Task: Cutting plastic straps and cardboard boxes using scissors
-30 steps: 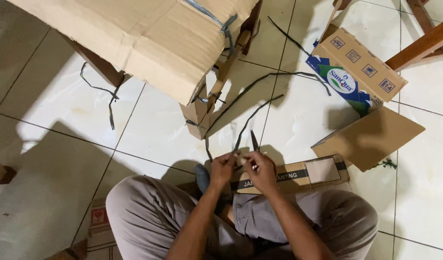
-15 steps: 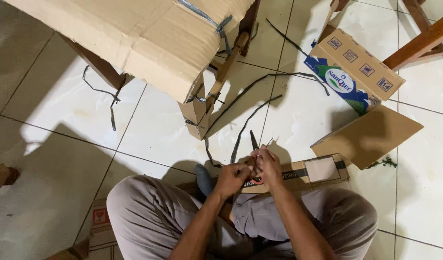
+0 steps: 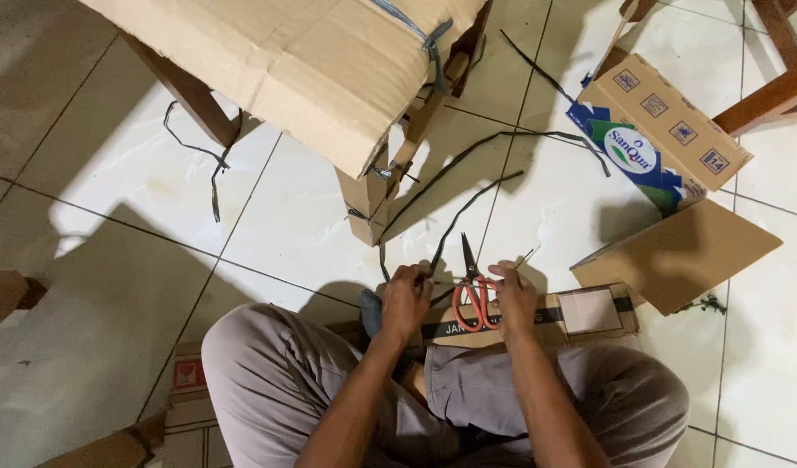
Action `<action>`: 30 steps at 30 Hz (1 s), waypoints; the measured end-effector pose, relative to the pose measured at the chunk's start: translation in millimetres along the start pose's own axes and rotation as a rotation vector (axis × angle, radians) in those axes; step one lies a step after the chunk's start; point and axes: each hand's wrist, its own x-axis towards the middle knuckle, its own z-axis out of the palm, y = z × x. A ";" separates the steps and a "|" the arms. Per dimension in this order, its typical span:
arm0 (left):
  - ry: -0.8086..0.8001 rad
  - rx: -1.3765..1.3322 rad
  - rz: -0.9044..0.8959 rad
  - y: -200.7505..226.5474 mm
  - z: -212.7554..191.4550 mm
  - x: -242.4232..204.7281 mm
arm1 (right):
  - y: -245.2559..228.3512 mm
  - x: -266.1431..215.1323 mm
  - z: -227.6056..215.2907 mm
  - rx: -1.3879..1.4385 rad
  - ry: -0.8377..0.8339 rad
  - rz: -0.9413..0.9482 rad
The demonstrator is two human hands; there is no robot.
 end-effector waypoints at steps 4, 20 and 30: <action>-0.056 0.146 -0.014 15.5 -15.6 2.4 | 68.1 43.7 -5.6 -0.309 -0.076 -0.160; -0.178 0.520 -0.201 22.9 -158.2 32.1 | 45.6 -79.1 116.2 -0.564 -0.528 -0.990; -0.005 0.388 -0.422 -38.6 -297.0 48.2 | 28.6 -148.3 232.5 -0.621 -0.826 -0.827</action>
